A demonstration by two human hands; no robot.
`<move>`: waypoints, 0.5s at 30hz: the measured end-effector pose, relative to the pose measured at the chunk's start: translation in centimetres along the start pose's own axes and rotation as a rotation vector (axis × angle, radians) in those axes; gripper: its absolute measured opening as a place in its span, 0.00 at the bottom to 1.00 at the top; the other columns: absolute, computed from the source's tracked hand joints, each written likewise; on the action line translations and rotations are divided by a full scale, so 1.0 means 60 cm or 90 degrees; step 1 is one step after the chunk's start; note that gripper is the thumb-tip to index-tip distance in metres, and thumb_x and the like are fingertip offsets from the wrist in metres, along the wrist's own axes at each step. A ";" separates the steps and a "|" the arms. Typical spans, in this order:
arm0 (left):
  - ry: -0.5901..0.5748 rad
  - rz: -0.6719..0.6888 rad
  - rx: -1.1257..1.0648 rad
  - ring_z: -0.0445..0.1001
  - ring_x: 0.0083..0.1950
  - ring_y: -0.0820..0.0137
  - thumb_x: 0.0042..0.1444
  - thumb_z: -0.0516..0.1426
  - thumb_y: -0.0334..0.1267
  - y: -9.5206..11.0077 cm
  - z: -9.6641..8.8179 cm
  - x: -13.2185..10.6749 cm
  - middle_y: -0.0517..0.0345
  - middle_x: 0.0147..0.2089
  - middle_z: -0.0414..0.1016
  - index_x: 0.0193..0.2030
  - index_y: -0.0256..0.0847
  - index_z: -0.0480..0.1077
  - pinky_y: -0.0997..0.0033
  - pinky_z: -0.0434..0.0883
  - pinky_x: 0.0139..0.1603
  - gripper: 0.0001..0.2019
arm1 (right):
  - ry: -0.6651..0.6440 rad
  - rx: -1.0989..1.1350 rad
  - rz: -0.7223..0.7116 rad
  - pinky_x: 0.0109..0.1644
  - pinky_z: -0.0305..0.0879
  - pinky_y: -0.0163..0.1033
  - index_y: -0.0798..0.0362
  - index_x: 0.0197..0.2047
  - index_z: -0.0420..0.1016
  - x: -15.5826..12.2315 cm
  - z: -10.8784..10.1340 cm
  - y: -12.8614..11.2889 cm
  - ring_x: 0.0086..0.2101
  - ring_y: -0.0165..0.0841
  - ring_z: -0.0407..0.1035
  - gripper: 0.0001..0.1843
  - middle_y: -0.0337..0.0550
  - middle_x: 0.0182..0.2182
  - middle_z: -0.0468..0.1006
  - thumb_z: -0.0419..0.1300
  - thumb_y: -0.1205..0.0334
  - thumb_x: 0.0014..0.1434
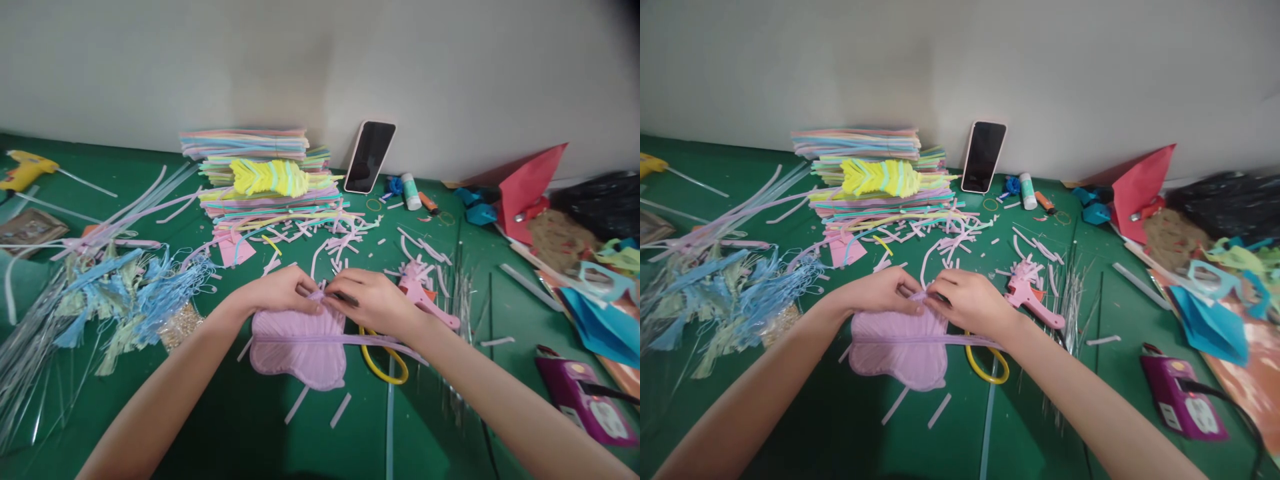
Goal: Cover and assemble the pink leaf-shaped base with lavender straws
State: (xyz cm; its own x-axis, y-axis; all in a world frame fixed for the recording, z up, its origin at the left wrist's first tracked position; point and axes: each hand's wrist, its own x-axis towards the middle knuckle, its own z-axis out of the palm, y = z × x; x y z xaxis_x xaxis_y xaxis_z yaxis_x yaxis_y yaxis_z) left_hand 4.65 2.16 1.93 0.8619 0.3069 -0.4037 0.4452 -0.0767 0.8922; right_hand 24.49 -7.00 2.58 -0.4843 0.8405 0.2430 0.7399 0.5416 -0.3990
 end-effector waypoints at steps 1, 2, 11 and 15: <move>0.007 0.004 0.006 0.55 0.26 0.75 0.49 0.62 0.49 0.000 0.001 0.000 0.64 0.24 0.61 0.34 0.35 0.77 0.74 0.51 0.25 0.17 | 0.002 -0.014 -0.009 0.36 0.67 0.34 0.55 0.36 0.75 0.001 0.001 0.000 0.33 0.30 0.72 0.11 0.44 0.31 0.77 0.54 0.61 0.65; 0.018 0.011 0.015 0.55 0.26 0.75 0.49 0.62 0.49 0.001 0.002 0.000 0.64 0.24 0.61 0.33 0.35 0.77 0.74 0.51 0.26 0.16 | 0.003 -0.030 -0.019 0.36 0.67 0.34 0.55 0.35 0.75 0.002 0.002 -0.001 0.33 0.31 0.72 0.11 0.44 0.30 0.77 0.54 0.61 0.65; 0.126 -0.008 0.098 0.48 0.24 0.76 0.49 0.60 0.43 0.014 0.017 0.000 0.67 0.21 0.51 0.23 0.37 0.71 0.72 0.48 0.25 0.12 | 0.028 -0.103 -0.069 0.33 0.63 0.34 0.55 0.34 0.73 0.002 0.009 -0.002 0.30 0.30 0.69 0.11 0.44 0.28 0.75 0.52 0.64 0.65; 0.129 -0.022 0.077 0.48 0.24 0.76 0.49 0.60 0.41 0.019 0.019 -0.001 0.67 0.21 0.51 0.24 0.37 0.74 0.72 0.47 0.25 0.10 | 0.043 -0.105 -0.087 0.33 0.62 0.34 0.56 0.33 0.72 0.001 0.009 -0.002 0.30 0.30 0.70 0.10 0.43 0.28 0.76 0.53 0.65 0.65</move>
State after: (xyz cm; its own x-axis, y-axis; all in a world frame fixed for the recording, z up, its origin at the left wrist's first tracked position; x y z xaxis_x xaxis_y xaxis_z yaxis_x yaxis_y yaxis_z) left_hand 5.39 0.97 2.74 0.7843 0.4947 -0.3742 0.5104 -0.1719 0.8425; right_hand 24.14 -6.99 2.18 -0.5569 0.7550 0.3463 0.7386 0.6408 -0.2095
